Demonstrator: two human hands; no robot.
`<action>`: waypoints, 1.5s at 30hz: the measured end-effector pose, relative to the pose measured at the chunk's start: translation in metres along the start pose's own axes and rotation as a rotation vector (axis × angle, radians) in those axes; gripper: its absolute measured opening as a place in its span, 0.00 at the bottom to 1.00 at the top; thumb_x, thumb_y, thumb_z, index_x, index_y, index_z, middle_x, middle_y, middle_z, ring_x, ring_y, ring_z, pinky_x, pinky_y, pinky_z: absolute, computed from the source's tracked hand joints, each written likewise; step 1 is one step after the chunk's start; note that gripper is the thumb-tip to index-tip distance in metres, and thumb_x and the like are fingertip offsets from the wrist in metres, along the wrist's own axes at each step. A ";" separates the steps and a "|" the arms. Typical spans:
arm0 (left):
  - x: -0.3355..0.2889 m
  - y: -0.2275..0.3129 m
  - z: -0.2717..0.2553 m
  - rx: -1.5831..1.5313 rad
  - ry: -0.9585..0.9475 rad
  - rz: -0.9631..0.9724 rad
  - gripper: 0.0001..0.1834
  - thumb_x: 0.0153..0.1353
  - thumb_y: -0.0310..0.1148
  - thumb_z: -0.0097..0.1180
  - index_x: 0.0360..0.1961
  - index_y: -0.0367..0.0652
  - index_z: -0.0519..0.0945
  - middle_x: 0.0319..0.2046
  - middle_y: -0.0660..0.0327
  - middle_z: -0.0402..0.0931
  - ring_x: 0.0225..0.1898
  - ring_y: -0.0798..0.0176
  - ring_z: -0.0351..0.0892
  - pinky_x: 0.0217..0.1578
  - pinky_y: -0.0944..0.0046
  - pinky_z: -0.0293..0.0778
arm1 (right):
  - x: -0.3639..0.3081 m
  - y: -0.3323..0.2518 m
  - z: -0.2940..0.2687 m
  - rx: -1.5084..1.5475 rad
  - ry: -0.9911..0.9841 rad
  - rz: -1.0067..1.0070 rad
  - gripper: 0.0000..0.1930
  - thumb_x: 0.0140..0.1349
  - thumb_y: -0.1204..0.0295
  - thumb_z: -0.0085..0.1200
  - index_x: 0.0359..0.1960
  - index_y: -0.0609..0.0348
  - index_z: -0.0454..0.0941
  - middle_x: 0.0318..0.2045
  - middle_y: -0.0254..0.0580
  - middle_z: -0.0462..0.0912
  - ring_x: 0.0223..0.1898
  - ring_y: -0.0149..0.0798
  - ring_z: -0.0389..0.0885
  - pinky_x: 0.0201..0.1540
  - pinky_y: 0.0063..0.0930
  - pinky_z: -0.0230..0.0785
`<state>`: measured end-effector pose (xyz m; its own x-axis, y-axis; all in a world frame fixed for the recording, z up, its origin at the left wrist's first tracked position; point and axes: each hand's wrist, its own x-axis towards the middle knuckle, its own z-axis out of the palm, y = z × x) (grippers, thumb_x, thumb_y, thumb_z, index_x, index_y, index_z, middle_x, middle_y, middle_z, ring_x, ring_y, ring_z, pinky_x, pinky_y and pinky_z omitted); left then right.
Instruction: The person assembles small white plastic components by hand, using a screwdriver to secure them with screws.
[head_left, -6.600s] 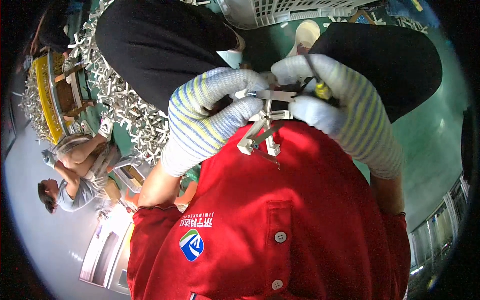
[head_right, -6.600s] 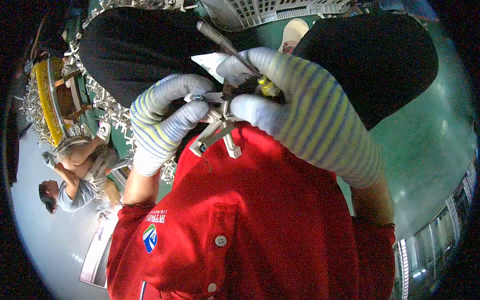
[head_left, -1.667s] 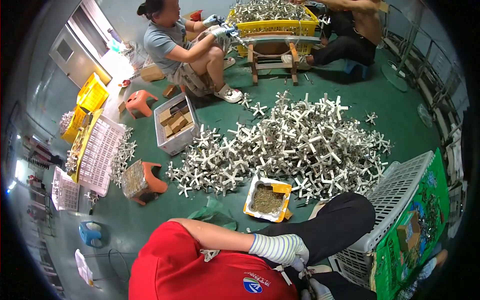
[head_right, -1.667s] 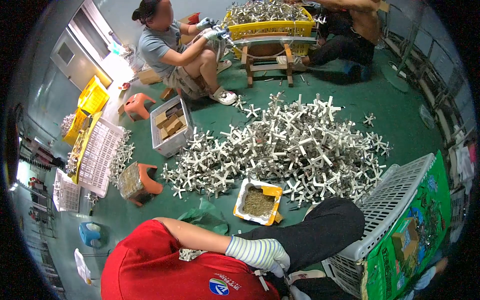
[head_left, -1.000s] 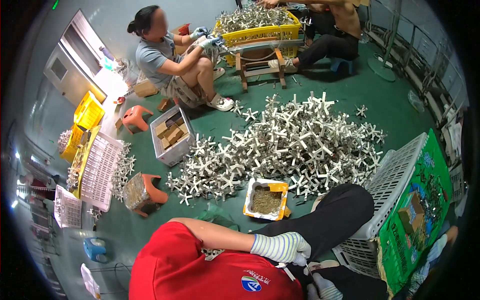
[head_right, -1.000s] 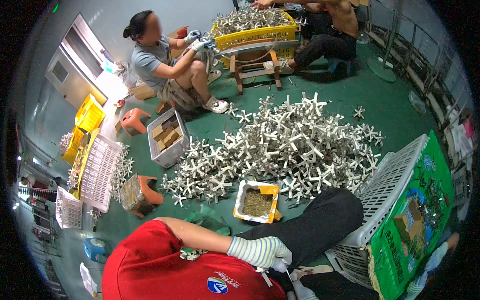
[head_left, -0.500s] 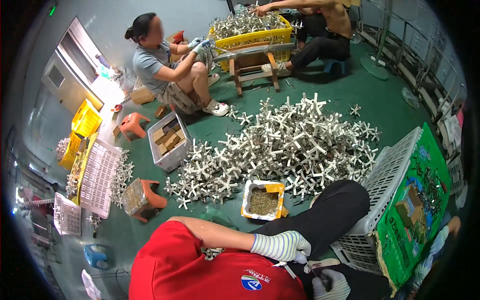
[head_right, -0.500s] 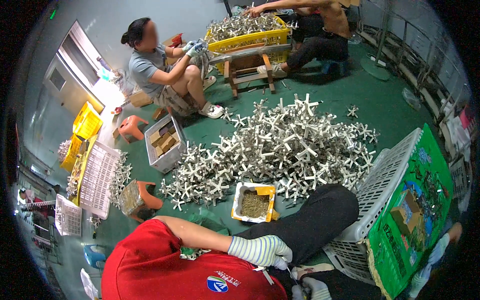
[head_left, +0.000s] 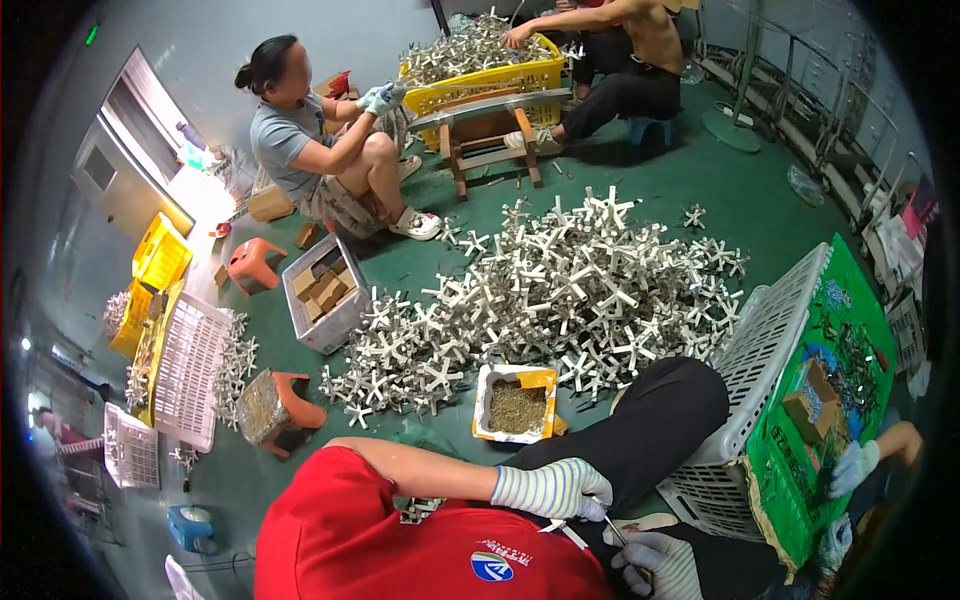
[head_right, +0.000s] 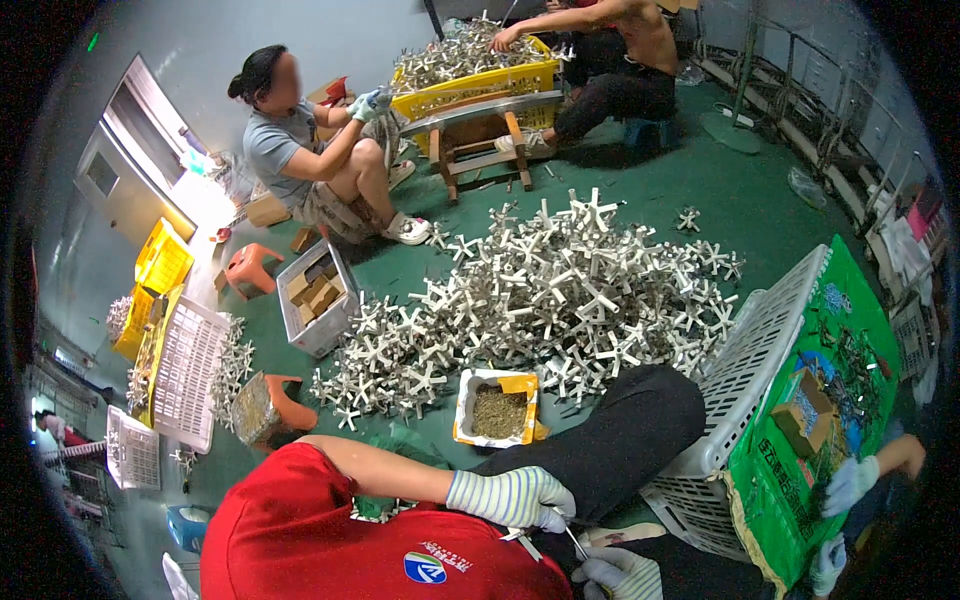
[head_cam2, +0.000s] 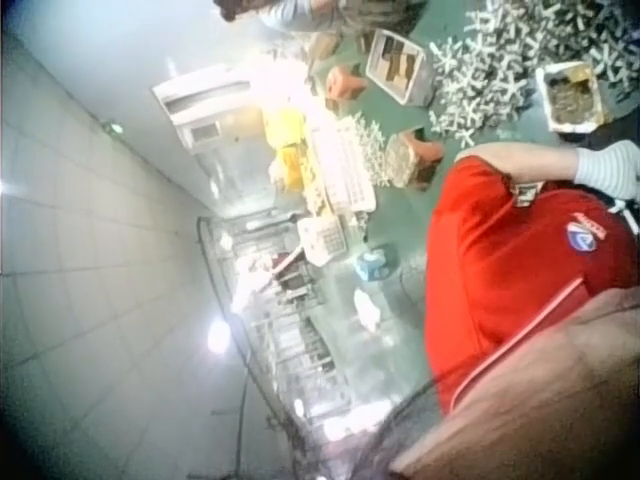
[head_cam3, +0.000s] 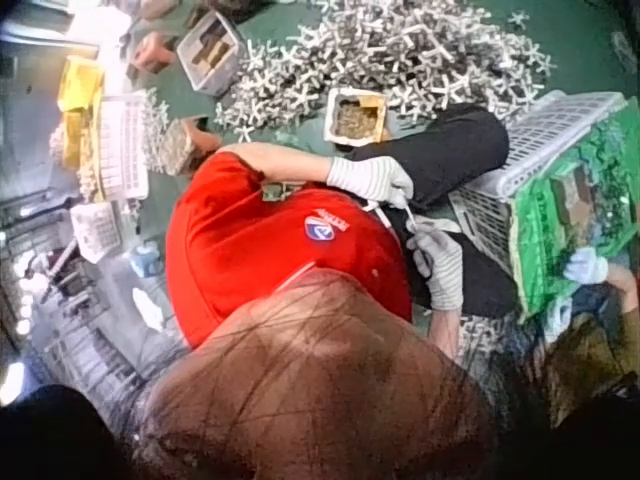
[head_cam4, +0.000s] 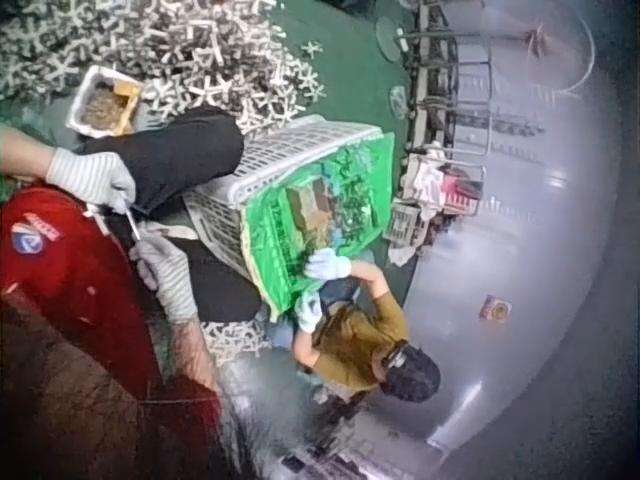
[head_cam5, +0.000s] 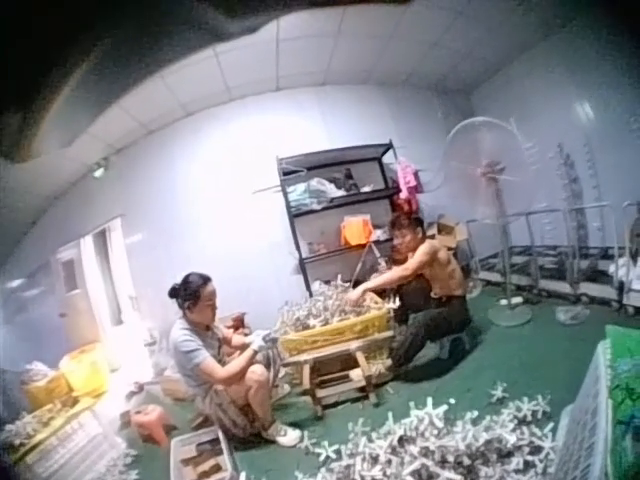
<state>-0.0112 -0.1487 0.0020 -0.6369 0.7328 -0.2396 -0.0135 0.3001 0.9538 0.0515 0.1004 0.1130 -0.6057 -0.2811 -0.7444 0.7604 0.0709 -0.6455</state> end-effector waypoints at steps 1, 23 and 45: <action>0.000 0.000 0.000 -0.016 0.016 -0.019 0.13 0.66 0.37 0.64 0.44 0.39 0.85 0.32 0.53 0.85 0.35 0.55 0.86 0.39 0.58 0.79 | 0.000 0.001 0.000 0.005 0.006 -0.003 0.15 0.69 0.70 0.56 0.52 0.68 0.84 0.29 0.35 0.84 0.19 0.21 0.69 0.19 0.17 0.58; 0.001 0.001 -0.002 -0.088 -0.009 -0.075 0.12 0.66 0.35 0.65 0.45 0.39 0.86 0.32 0.55 0.87 0.35 0.62 0.86 0.39 0.61 0.79 | 0.000 0.030 0.004 -0.885 0.322 -0.729 0.11 0.67 0.73 0.62 0.48 0.60 0.86 0.41 0.44 0.90 0.43 0.43 0.89 0.49 0.31 0.80; 0.001 0.018 -0.014 -0.087 -0.046 -0.137 0.13 0.65 0.35 0.65 0.46 0.38 0.87 0.33 0.52 0.87 0.36 0.56 0.88 0.40 0.58 0.80 | 0.023 0.048 0.004 -0.816 0.356 -0.667 0.13 0.68 0.64 0.62 0.48 0.58 0.86 0.31 0.38 0.86 0.30 0.40 0.83 0.35 0.34 0.77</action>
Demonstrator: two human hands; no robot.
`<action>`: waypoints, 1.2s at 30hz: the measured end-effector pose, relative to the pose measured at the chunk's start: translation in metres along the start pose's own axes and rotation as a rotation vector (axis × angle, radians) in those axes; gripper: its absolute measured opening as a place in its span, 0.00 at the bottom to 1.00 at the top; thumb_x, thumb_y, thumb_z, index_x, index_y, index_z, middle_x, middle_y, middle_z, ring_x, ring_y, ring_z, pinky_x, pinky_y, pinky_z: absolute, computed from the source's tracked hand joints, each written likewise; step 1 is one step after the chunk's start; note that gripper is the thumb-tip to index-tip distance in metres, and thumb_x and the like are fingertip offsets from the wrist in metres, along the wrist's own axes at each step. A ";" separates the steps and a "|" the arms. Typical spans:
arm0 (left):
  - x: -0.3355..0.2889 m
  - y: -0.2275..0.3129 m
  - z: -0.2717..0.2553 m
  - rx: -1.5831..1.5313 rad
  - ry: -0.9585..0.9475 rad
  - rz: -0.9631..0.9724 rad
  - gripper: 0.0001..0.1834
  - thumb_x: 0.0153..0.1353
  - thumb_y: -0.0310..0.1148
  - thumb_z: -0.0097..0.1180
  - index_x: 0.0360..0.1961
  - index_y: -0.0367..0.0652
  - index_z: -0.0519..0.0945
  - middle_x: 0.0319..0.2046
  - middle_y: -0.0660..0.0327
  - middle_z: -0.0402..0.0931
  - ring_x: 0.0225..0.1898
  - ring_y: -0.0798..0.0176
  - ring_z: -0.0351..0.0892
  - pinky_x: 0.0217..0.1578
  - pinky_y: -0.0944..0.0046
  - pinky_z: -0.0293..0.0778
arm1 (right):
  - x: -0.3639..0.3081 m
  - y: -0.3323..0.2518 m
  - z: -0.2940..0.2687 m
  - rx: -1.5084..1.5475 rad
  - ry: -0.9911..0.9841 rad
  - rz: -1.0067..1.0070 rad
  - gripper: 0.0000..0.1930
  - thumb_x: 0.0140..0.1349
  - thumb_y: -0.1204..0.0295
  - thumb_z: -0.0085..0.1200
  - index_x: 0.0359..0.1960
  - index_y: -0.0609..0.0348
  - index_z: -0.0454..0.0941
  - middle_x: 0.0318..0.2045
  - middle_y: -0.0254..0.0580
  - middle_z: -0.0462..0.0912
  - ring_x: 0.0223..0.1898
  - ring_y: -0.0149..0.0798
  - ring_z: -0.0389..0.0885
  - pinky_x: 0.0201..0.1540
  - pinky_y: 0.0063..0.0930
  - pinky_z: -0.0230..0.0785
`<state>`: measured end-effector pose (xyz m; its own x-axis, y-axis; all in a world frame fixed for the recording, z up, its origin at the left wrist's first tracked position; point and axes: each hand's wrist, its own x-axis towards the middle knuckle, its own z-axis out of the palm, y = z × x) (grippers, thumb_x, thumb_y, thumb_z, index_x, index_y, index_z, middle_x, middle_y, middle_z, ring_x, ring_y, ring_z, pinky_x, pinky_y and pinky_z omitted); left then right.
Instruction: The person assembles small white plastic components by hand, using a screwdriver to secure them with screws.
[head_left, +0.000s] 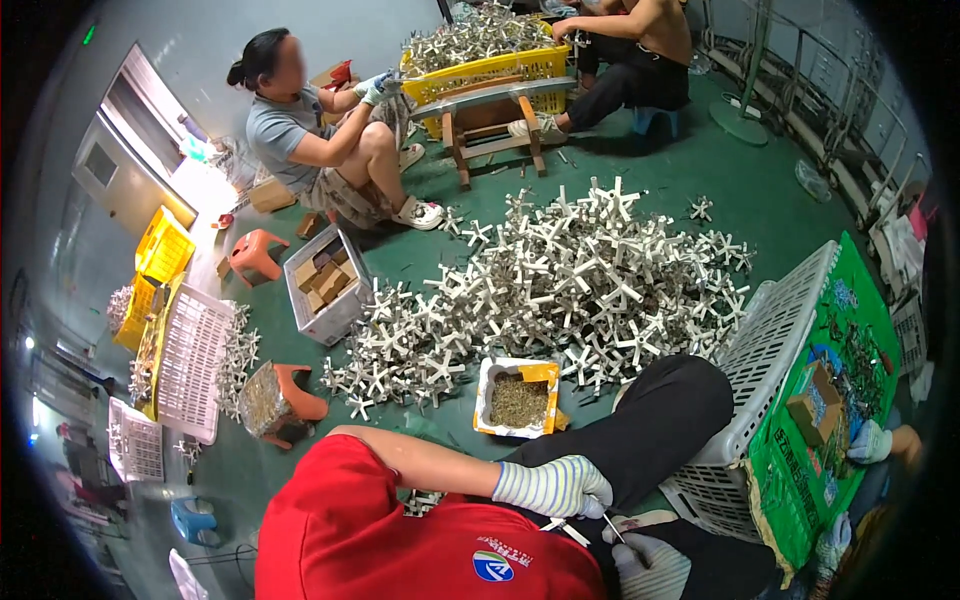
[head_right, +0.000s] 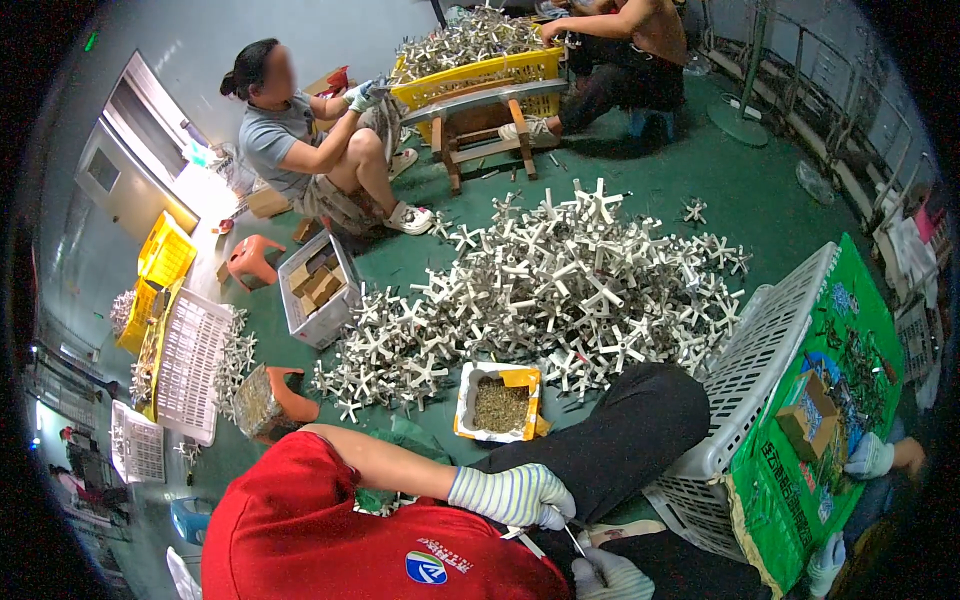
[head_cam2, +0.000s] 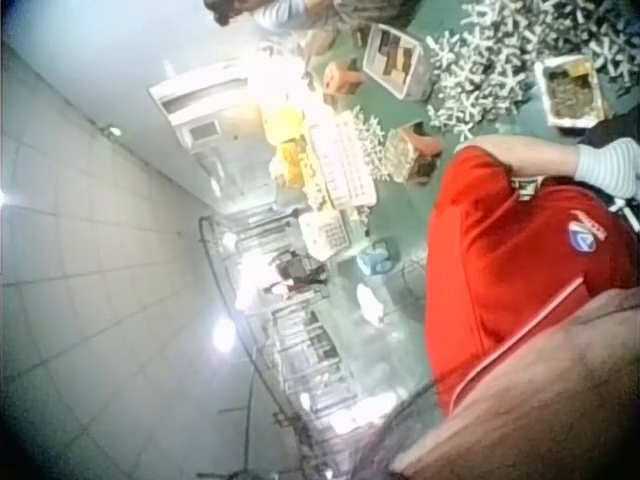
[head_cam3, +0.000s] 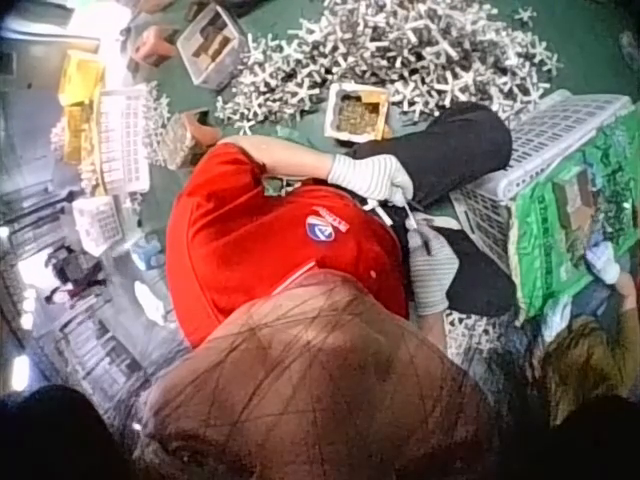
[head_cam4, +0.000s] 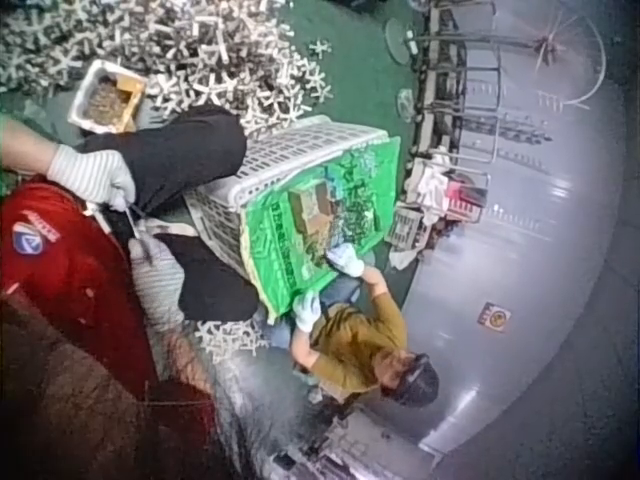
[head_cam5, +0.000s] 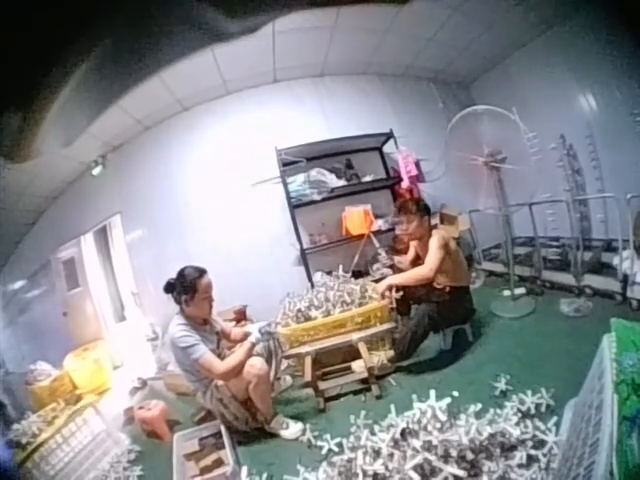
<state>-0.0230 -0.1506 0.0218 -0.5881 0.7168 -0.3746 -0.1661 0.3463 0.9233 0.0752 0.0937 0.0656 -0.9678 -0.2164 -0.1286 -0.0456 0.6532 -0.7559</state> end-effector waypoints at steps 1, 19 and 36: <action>-0.001 -0.006 0.001 -0.001 0.005 0.000 0.13 0.65 0.35 0.65 0.46 0.38 0.87 0.33 0.52 0.87 0.36 0.56 0.88 0.40 0.58 0.80 | 0.001 0.005 0.002 0.262 -0.008 0.088 0.14 0.68 0.63 0.61 0.48 0.60 0.85 0.30 0.34 0.85 0.26 0.33 0.81 0.28 0.29 0.74; 0.008 -0.028 0.011 -0.117 0.042 0.004 0.12 0.65 0.35 0.64 0.45 0.39 0.88 0.26 0.61 0.85 0.25 0.69 0.82 0.30 0.66 0.78 | -0.005 -0.017 -0.031 0.055 0.017 -0.099 0.14 0.63 0.73 0.65 0.51 0.55 0.84 0.43 0.45 0.87 0.42 0.40 0.87 0.46 0.29 0.78; 0.005 -0.014 0.006 0.143 0.067 0.055 0.12 0.67 0.36 0.64 0.46 0.40 0.87 0.31 0.57 0.87 0.32 0.64 0.86 0.35 0.62 0.80 | 0.011 -0.025 -0.039 0.743 -0.196 0.612 0.12 0.69 0.65 0.60 0.44 0.60 0.87 0.24 0.28 0.78 0.18 0.21 0.67 0.19 0.17 0.57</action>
<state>-0.0185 -0.1482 0.0066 -0.6454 0.6968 -0.3127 -0.0203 0.3937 0.9190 0.0556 0.1032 0.1082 -0.7110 -0.1534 -0.6862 0.6825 0.0844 -0.7260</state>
